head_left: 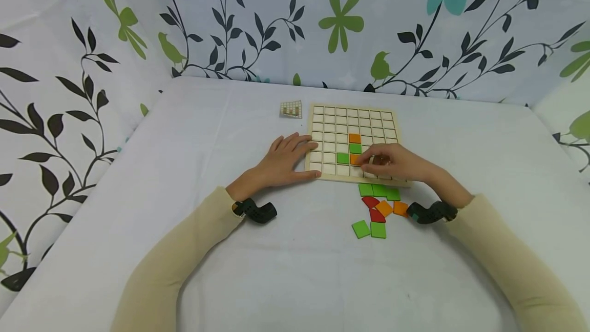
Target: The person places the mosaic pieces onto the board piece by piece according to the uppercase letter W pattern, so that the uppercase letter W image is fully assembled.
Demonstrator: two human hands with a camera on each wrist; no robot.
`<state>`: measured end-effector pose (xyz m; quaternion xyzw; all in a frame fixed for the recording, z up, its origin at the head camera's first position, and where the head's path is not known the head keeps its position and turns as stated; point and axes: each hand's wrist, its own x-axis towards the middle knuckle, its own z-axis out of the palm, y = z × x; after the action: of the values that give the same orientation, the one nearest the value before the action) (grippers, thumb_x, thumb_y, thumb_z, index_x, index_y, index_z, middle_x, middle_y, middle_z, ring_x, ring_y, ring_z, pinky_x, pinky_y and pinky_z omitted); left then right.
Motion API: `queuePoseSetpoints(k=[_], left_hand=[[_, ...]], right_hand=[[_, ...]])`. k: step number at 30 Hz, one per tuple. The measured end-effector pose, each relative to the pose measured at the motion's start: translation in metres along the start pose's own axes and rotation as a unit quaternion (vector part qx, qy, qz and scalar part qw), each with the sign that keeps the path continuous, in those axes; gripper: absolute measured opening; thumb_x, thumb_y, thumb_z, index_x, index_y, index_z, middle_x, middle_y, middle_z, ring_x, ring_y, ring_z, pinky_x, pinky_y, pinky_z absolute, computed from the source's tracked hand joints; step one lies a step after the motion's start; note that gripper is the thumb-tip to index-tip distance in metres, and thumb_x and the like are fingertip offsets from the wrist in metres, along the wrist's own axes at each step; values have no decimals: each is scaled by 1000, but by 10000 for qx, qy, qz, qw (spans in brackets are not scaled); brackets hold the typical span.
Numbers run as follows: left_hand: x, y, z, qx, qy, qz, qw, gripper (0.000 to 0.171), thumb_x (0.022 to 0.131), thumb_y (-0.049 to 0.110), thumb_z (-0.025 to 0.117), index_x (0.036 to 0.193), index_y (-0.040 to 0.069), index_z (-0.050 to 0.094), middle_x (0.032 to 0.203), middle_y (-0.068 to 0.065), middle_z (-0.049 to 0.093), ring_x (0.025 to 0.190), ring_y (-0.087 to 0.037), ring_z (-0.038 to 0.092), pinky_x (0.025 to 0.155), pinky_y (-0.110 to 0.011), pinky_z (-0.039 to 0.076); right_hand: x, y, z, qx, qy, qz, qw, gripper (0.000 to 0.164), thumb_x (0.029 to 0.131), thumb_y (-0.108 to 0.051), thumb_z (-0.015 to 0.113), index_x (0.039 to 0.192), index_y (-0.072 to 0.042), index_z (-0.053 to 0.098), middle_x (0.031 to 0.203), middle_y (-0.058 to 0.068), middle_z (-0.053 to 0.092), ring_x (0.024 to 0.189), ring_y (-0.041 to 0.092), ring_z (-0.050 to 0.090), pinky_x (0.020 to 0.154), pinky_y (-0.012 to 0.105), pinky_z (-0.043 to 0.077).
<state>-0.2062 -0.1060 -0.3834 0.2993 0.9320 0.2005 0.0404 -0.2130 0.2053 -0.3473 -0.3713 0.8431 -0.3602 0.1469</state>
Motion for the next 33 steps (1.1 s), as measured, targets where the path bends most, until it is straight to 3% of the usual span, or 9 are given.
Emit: queuePoseSetpoints(k=[14,23,33], left_hand=[[0,1,-1,56,-2,-10,10000,73,91,55,60,150,19,38,158,-4,26,149,-31,12,118,-54,5],[-1,2,-1,18,-56,-35,10000,73,91,54,60,151,19,37,159,-4,26,149,-30,12,118,-53,4],[-1,3,-2,8,-15,-26,10000,73,91,54,61,151,19,38,158,-5,26,149,-31,12,118,-53,4]], right_hand=[[-7,4,2,-115,-312,-96,9994,15,91,-8,69,106,-7,72,94,0,68,77,13,58,71,22,51],[-12,11,3,201,-597,-808,9947,19,86,-3,73,105,-7,72,89,-1,64,76,14,55,66,22,48],[-15,14,5,251,-768,-1037,9913,23,83,-4,77,106,-6,73,98,4,64,81,17,53,70,23,48]])
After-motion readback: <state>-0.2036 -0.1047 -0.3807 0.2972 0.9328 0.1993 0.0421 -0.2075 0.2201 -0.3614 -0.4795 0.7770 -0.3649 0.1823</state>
